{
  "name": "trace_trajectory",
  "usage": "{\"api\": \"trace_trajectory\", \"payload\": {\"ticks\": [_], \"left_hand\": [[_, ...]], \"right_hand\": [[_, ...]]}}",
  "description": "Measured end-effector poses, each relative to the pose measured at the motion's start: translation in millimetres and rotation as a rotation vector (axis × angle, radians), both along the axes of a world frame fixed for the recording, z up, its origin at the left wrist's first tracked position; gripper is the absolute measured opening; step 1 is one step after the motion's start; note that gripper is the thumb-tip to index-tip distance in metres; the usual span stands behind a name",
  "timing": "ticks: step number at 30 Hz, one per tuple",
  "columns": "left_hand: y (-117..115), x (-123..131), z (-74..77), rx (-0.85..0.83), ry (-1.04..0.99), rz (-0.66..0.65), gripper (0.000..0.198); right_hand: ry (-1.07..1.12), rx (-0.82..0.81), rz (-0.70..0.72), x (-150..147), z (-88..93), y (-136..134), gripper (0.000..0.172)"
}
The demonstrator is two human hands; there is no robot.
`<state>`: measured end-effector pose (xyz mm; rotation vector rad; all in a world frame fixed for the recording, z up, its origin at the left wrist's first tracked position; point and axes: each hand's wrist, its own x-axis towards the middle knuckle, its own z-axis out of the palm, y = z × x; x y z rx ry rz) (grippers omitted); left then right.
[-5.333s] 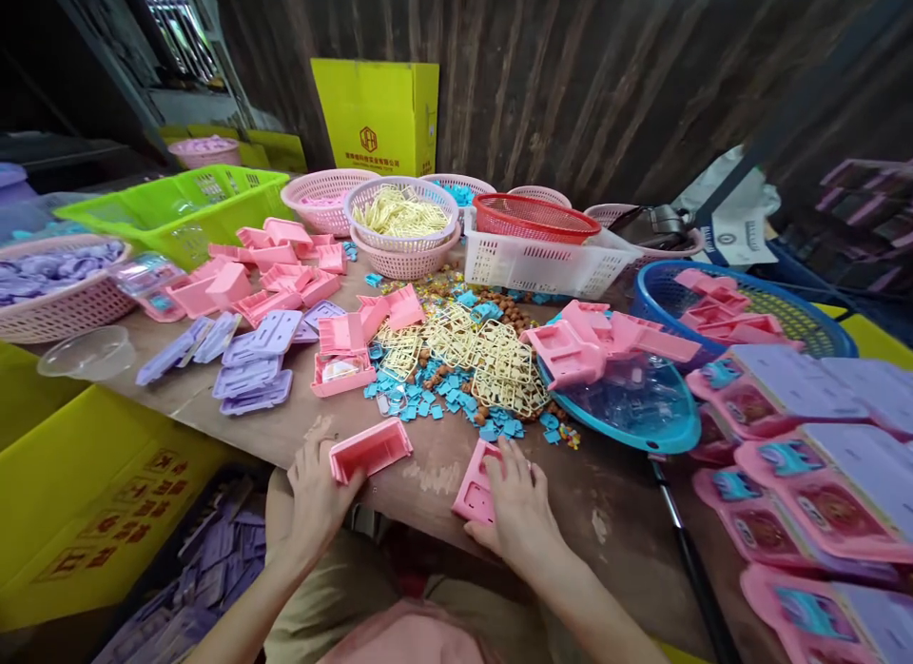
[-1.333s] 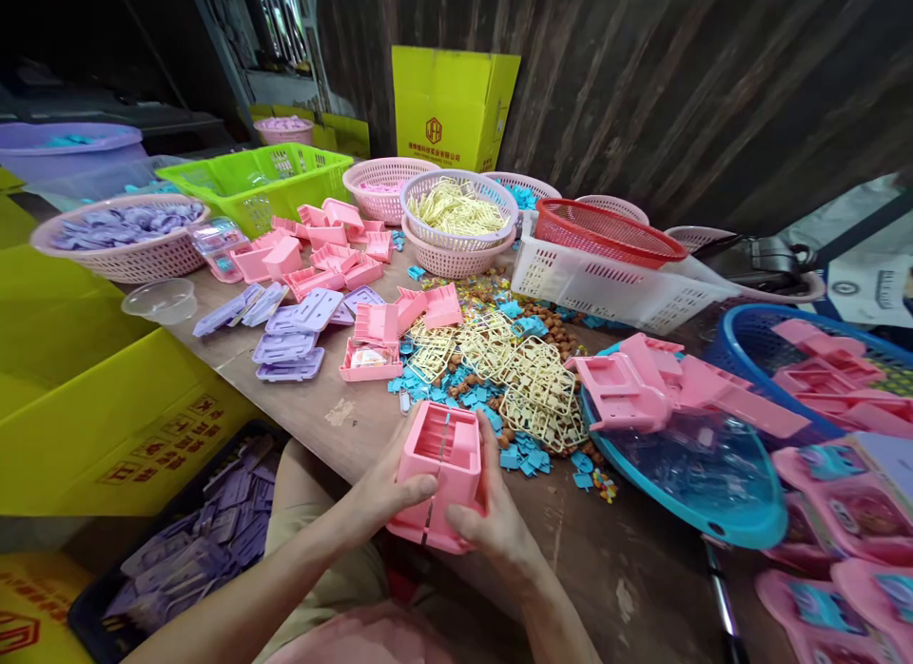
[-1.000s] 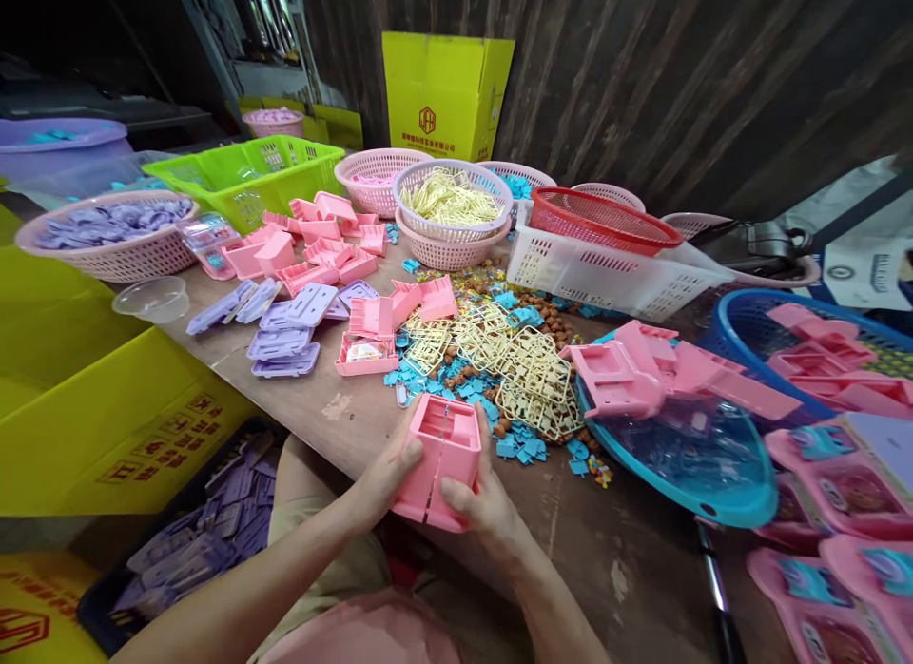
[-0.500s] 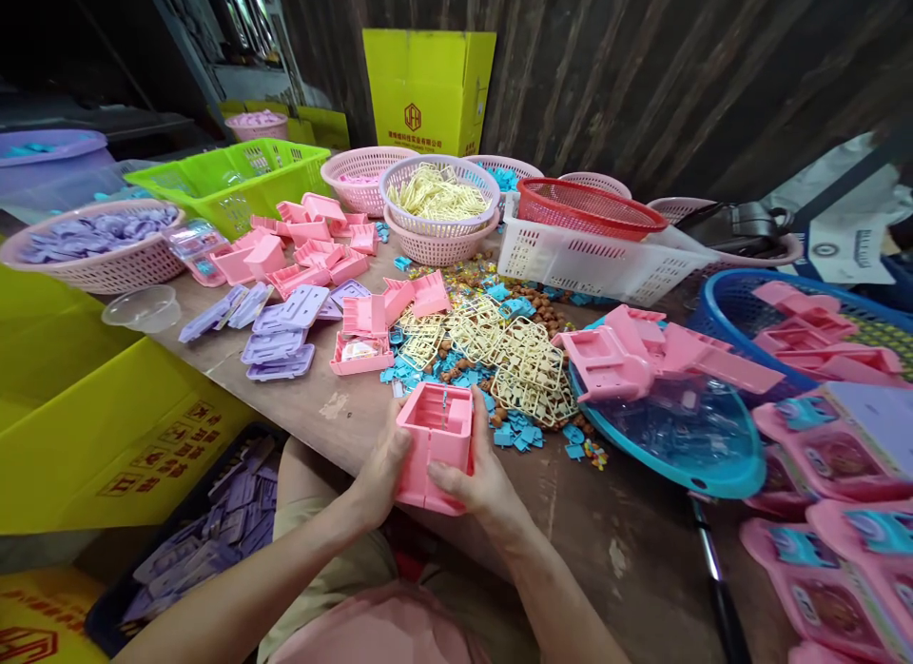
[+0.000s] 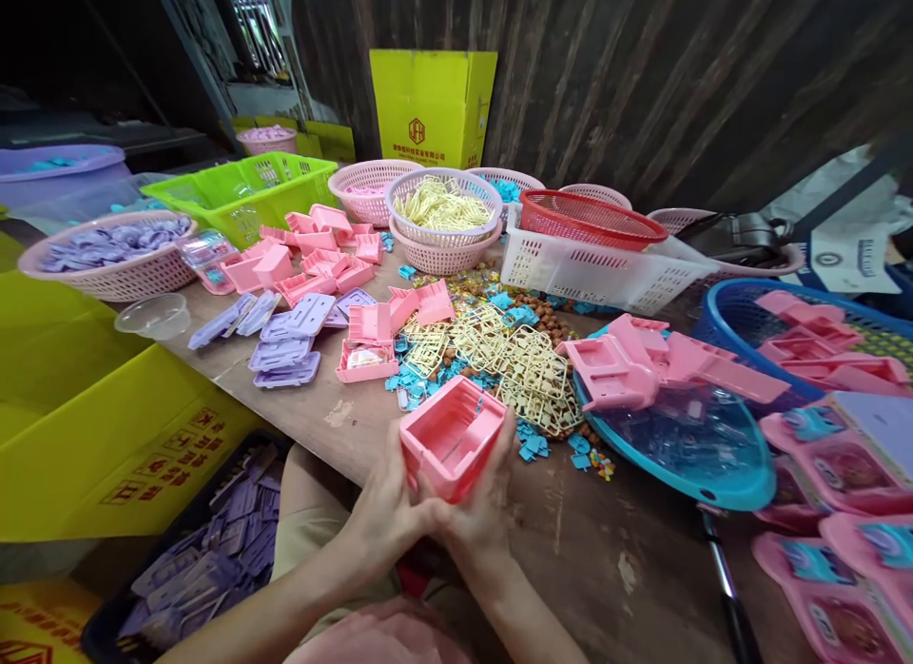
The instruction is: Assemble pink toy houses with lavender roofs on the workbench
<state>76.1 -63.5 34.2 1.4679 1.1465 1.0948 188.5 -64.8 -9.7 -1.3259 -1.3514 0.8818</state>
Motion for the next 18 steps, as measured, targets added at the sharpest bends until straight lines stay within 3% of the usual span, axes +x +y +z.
{"api": "trace_trajectory", "payload": {"ticks": [3,6,9,11,15,18], "left_hand": [[1,1,-9.6,-0.086,-0.097,0.105,0.069],[10,-11,-18.5,-0.090,-0.202,0.120,0.059],[16,-29,-20.4,0.032,-0.182,-0.047,0.067],[15,-35,-19.3,0.101,-0.138,-0.140,0.071],[3,-27,-18.6,0.015,-0.346,-0.165,0.086],[-5,-17,-22.5,-0.075,-0.458,-0.041,0.101]], "right_hand": [[-0.180,0.103,-0.178,-9,-2.7,-7,0.112],[-0.231,0.123,-0.010,3,8.8,-9,0.102],[-0.090,0.088,0.210,25,28.4,-4,0.086],[-0.003,0.098,0.252,33,38.7,0,0.087],[-0.119,0.286,0.144,26,42.9,2,0.082],[-0.243,0.435,0.061,16,38.9,-1,0.074]]}}
